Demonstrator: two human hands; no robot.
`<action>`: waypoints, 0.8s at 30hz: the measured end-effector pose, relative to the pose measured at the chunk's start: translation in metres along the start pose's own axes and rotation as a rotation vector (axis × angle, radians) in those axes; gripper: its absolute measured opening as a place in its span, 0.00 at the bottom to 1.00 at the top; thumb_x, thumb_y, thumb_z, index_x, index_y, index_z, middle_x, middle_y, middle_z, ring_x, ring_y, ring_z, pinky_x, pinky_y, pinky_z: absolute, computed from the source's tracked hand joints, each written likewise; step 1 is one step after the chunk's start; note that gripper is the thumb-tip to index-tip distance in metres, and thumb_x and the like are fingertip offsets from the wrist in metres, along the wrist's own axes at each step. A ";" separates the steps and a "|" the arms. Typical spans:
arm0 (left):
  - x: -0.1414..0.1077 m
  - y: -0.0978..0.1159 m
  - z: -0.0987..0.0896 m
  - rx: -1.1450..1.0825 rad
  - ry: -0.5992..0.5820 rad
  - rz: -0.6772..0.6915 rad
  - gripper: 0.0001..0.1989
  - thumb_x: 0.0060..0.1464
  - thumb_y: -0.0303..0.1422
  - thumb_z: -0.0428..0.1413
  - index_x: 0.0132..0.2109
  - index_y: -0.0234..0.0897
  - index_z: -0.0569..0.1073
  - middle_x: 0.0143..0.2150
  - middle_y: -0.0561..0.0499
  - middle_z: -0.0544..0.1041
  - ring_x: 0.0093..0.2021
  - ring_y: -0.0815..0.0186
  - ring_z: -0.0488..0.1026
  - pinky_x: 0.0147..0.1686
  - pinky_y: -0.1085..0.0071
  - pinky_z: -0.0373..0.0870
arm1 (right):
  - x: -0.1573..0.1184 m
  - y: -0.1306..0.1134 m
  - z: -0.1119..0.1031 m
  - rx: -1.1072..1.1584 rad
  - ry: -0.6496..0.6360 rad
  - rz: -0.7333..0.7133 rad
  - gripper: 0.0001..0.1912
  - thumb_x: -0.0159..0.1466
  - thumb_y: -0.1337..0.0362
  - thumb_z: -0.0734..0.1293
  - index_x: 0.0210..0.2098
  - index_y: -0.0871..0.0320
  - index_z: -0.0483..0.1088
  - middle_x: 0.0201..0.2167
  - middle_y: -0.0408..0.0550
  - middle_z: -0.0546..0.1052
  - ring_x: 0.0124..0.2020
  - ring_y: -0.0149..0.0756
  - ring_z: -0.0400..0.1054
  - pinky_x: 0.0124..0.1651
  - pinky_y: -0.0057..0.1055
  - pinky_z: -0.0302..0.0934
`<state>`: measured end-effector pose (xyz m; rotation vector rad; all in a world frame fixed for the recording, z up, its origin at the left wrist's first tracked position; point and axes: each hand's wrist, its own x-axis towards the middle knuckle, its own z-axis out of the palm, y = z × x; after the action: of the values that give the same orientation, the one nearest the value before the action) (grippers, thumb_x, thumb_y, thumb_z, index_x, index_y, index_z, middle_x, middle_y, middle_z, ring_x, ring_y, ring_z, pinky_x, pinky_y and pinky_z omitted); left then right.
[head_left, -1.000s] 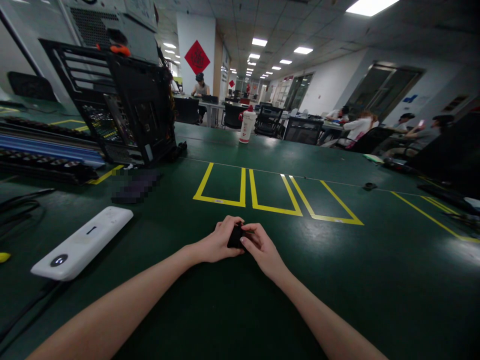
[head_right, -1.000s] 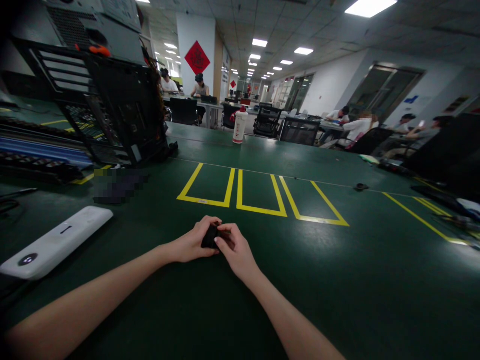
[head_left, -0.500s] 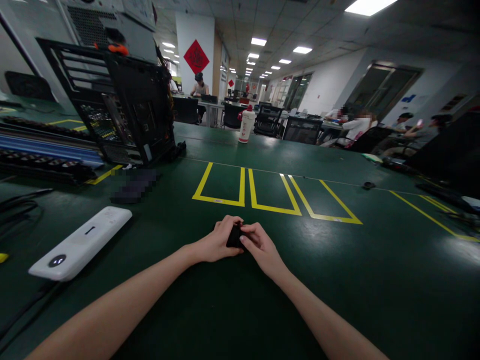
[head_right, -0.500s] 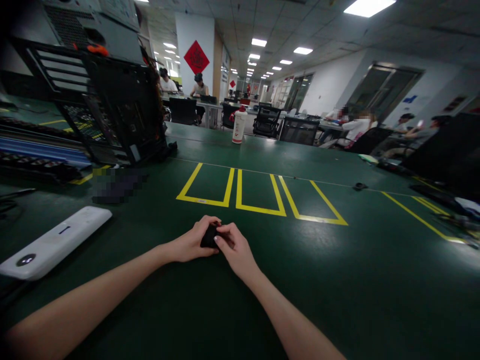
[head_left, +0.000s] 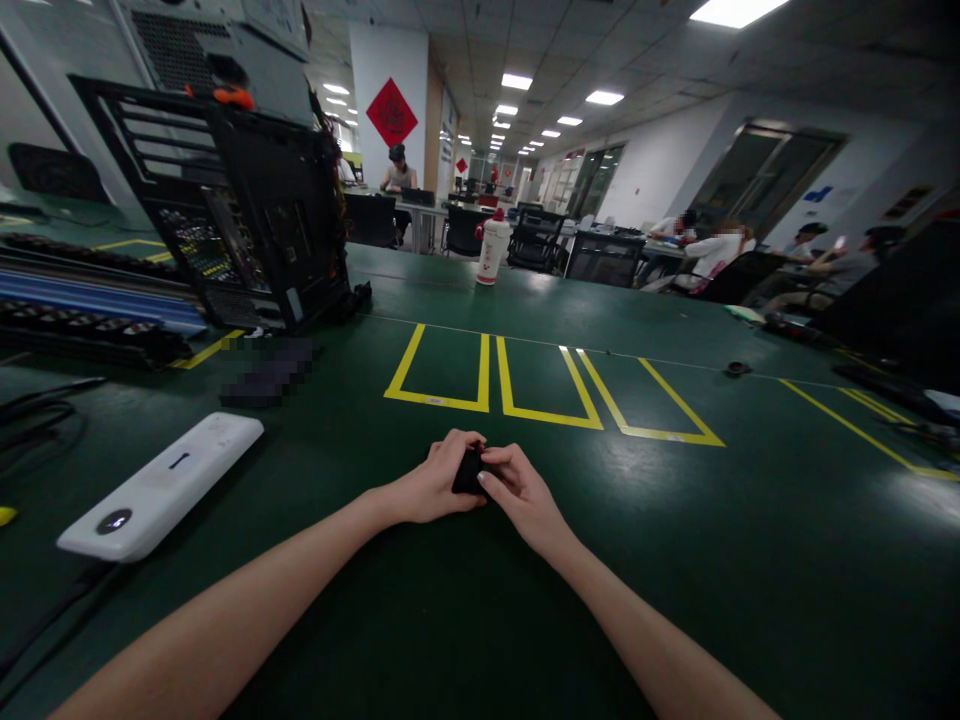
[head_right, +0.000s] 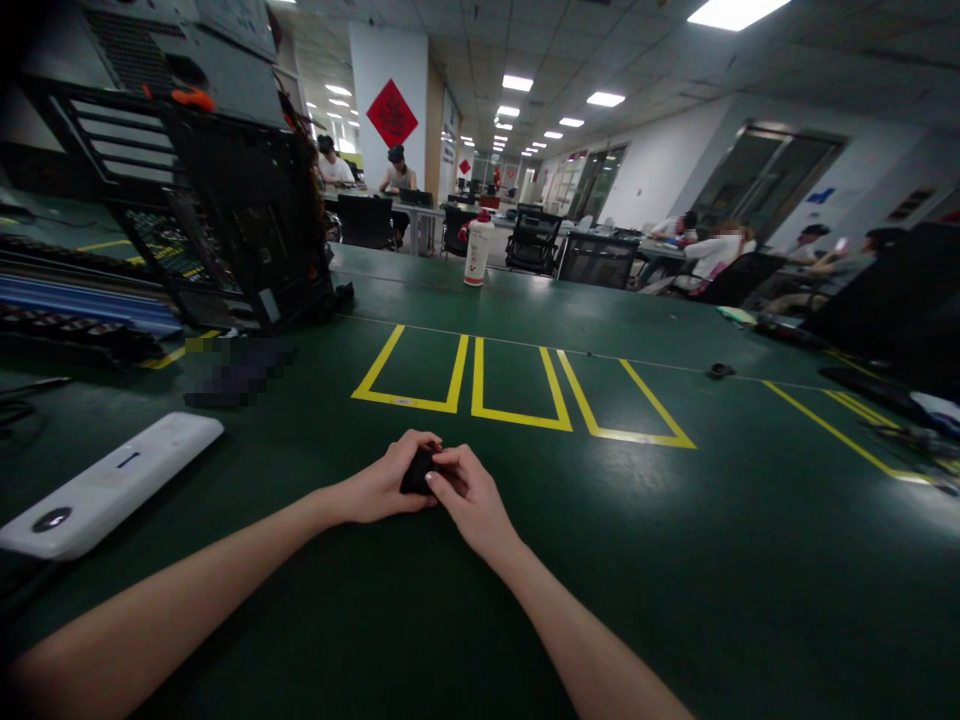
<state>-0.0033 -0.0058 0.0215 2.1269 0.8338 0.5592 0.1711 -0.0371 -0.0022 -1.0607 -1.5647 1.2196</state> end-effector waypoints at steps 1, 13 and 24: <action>0.000 0.000 0.000 0.003 -0.001 -0.001 0.29 0.47 0.33 0.56 0.54 0.44 0.52 0.52 0.47 0.57 0.50 0.57 0.60 0.50 0.55 0.59 | 0.000 0.001 0.000 -0.002 0.002 -0.003 0.06 0.59 0.65 0.61 0.37 0.55 0.62 0.42 0.45 0.66 0.47 0.35 0.64 0.49 0.35 0.62; 0.002 -0.007 0.004 -0.011 0.009 -0.012 0.29 0.46 0.34 0.56 0.54 0.44 0.52 0.51 0.47 0.57 0.50 0.56 0.60 0.47 0.55 0.62 | -0.001 -0.002 0.000 -0.091 -0.020 0.034 0.13 0.59 0.65 0.60 0.44 0.54 0.59 0.44 0.46 0.66 0.47 0.35 0.64 0.51 0.38 0.60; 0.000 -0.002 0.001 -0.027 -0.006 -0.015 0.29 0.46 0.34 0.56 0.54 0.44 0.53 0.52 0.47 0.57 0.51 0.56 0.60 0.48 0.55 0.61 | -0.003 -0.005 0.002 -0.089 -0.004 0.019 0.10 0.59 0.65 0.60 0.42 0.54 0.60 0.44 0.45 0.66 0.47 0.35 0.64 0.50 0.37 0.62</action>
<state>-0.0037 -0.0053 0.0197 2.0958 0.8335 0.5528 0.1699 -0.0413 0.0020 -1.1329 -1.6280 1.1745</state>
